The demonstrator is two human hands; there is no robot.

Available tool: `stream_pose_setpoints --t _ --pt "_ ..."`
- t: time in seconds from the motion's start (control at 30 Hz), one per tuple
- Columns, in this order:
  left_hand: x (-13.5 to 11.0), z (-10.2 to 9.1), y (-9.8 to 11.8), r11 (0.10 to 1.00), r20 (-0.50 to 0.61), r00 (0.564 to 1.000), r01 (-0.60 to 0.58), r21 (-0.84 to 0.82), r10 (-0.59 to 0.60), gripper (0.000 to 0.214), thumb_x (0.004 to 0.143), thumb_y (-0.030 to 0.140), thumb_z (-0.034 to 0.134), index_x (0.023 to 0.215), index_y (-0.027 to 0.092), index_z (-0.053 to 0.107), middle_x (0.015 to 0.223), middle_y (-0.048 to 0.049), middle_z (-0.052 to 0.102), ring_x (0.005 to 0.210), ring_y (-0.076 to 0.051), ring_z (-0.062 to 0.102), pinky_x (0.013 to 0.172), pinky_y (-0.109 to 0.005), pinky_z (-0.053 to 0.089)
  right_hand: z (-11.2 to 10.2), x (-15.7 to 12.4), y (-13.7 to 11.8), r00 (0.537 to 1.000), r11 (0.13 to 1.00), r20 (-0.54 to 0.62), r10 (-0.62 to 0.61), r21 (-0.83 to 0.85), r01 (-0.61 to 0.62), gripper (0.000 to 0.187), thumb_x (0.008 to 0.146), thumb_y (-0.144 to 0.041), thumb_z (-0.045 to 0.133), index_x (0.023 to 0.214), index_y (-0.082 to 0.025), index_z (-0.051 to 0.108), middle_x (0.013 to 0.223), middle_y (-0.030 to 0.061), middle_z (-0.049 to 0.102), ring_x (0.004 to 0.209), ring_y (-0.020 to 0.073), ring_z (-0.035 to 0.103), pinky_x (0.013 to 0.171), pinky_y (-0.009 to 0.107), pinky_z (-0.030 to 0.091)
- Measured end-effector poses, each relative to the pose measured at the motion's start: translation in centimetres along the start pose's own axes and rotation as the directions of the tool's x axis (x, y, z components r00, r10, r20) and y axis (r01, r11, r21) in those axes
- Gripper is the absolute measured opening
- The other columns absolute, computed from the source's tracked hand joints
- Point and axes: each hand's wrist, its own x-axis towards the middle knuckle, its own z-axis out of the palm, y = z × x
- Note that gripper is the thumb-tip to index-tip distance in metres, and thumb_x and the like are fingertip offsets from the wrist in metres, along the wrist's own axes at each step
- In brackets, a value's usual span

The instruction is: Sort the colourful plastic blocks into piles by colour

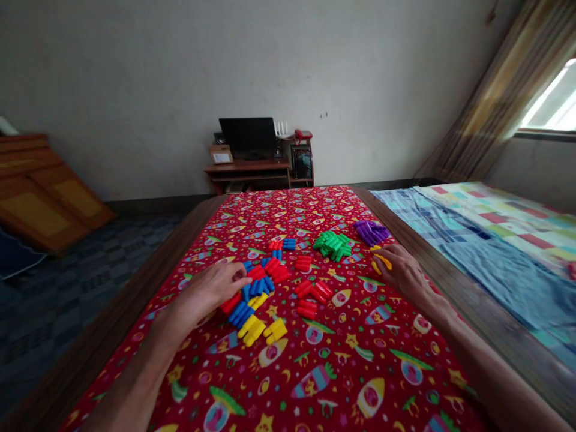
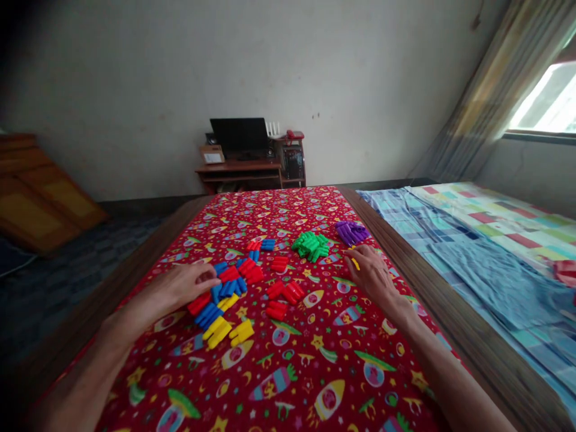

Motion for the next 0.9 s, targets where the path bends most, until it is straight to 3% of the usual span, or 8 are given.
stream_pose_setpoints --t 0.17,0.27,0.33,0.47,0.6,0.7,0.8,0.9 --pt "-1.8 3.7 -1.7 0.998 -0.029 0.999 0.035 0.058 -0.033 0.035 0.083 0.037 0.052 0.111 0.019 0.062 0.107 -0.0119 0.069 0.101 -0.029 0.064 0.086 -0.037 0.047 0.8 0.0 -4.2 0.992 0.947 -0.013 -0.123 0.296 0.122 0.020 0.094 -0.026 0.049 0.100 -0.018 0.066 0.093 0.0109 0.069 0.085 0.0196 0.065 0.074 0.031 0.051" --pt "-0.9 4.3 -0.8 0.999 -0.019 0.999 -0.038 0.001 0.038 0.038 0.080 0.034 0.055 0.115 0.019 0.060 0.111 -0.0109 0.067 0.104 -0.028 0.063 0.090 -0.036 0.047 1.9 -0.4 -8.0 0.967 0.876 0.134 -0.215 0.464 0.131 0.019 0.095 -0.024 0.049 0.100 -0.018 0.066 0.092 0.0088 0.070 0.082 0.0171 0.067 0.071 0.027 0.051" --pt "-0.1 4.4 0.1 0.997 -0.017 0.998 -0.059 -0.052 0.058 0.038 0.079 0.034 0.057 0.113 0.019 0.060 0.109 -0.0094 0.067 0.101 -0.026 0.064 0.087 -0.033 0.048 2.8 -0.5 -10.8 0.915 0.826 0.233 -0.329 0.541 0.159 0.021 0.097 -0.024 0.046 0.103 -0.018 0.065 0.095 0.0085 0.070 0.083 0.0161 0.066 0.071 0.026 0.051" --pt "0.7 4.9 1.6 0.990 -0.079 0.993 -0.095 -0.104 0.087 0.032 0.077 0.031 0.056 0.107 0.020 0.059 0.105 -0.0069 0.066 0.094 -0.023 0.064 0.082 -0.031 0.049 5.2 -0.4 -16.1 0.750 0.741 0.286 -0.596 0.555 0.377 0.021 0.097 -0.026 0.047 0.111 -0.016 0.059 0.114 0.0130 0.065 0.101 0.0191 0.061 0.084 0.029 0.050" --pt "0.5 4.9 1.9 0.984 -0.096 0.995 -0.046 -0.170 0.030 0.026 0.073 0.023 0.053 0.098 0.021 0.057 0.097 -0.0043 0.068 0.089 -0.021 0.065 0.079 -0.030 0.049 7.2 -0.4 -18.7 0.665 0.748 0.354 -0.658 0.413 0.519 0.014 0.095 -0.016 0.047 0.105 -0.016 0.056 0.102 0.0123 0.066 0.094 0.0205 0.057 0.084 0.033 0.049" --pt "0.3 4.0 1.8 0.976 -0.155 0.988 -0.050 -0.214 0.016 0.031 0.075 0.029 0.054 0.105 0.022 0.057 0.102 -0.0051 0.070 0.092 -0.023 0.066 0.081 -0.031 0.049 6.6 -0.1 -17.7 0.698 0.762 0.320 -0.640 0.383 0.522 0.015 0.092 -0.013 0.049 0.105 -0.014 0.057 0.099 0.0118 0.067 0.091 0.0211 0.057 0.082 0.034 0.049" --pt "0.0 3.0 2.2 0.964 -0.236 0.972 -0.048 -0.263 -0.016 0.042 0.075 0.038 0.057 0.115 0.022 0.057 0.100 -0.0044 0.072 0.087 -0.023 0.067 0.076 -0.031 0.050 4.3 0.4 -13.5 0.840 0.840 0.203 -0.503 0.342 0.421 0.020 0.093 -0.017 0.048 0.111 -0.016 0.058 0.103 0.0116 0.068 0.093 0.0219 0.059 0.082 0.036 0.049" --pt "-0.5 2.5 3.4 0.933 -0.211 0.977 -0.080 -0.352 0.004 0.050 0.076 0.045 0.058 0.120 0.022 0.057 0.094 -0.0031 0.073 0.079 -0.022 0.068 0.070 -0.029 0.052 1.7 0.3 -7.4 0.956 0.936 0.050 -0.289 0.225 0.272 0.026 0.095 -0.022 0.046 0.118 -0.019 0.058 0.109 0.0131 0.068 0.101 0.0244 0.059 0.085 0.041 0.049"
